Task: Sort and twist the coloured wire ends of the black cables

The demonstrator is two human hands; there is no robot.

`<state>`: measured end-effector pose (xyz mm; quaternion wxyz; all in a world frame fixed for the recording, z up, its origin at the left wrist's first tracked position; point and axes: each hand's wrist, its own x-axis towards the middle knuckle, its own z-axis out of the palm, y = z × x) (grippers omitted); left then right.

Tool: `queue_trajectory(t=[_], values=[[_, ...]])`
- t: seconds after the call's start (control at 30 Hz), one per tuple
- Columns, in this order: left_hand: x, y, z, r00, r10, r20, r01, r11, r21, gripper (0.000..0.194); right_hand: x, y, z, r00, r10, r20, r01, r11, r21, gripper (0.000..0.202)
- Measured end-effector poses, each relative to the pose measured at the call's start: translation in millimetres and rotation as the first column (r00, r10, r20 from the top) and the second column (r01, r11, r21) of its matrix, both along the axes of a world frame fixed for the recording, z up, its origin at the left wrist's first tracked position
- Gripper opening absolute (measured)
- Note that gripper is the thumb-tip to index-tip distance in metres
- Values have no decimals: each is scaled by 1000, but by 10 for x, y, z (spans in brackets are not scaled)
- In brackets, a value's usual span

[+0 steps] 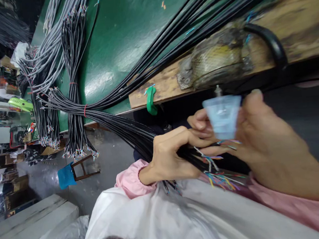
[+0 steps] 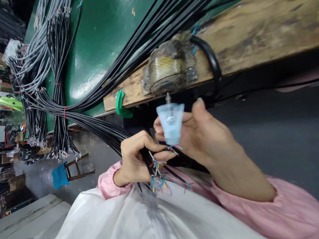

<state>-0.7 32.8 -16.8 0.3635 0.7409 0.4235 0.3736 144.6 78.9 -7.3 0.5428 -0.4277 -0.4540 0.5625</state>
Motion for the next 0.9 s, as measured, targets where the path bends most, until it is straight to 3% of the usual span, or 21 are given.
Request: queue_trajectory(t=[0.1, 0.2, 0.33, 0.4, 0.57, 0.67, 0.77, 0.9], values=[[1, 25, 14, 996, -25, 83, 19, 997, 80, 43, 99, -25, -153, 989, 107, -106, -117, 989, -93, 69], [-56, 70, 51, 986, -111, 123, 101, 991, 89, 40, 196, -131, -260, 983, 80, -166, -103, 985, -137, 63], [-220, 153, 109, 971, -213, -106, 199, 971, -129, 52, 259, -374, -303, 988, 19, -152, -55, 970, -236, 42], [-280, 192, 120, 965, -224, -136, 197, 963, -184, 55, 242, -492, -284, 996, 5, -84, -25, 971, -238, 37], [-283, 174, 68, 989, -147, 13, 148, 987, -58, 46, 138, -685, -106, 970, -176, 166, 189, 979, -70, 28], [-255, 92, 40, 988, -105, 112, 102, 994, 29, 36, 117, -736, 20, 953, -192, 235, 188, 981, 38, 13], [-243, 31, 53, 997, -51, 65, 48, 998, 52, 37, 105, -742, 52, 962, -169, 213, 144, 981, 128, 2], [-210, 32, 120, 997, -38, 63, 31, 993, 110, 38, 37, -712, -50, 966, -217, 141, 182, 957, 227, 4]])
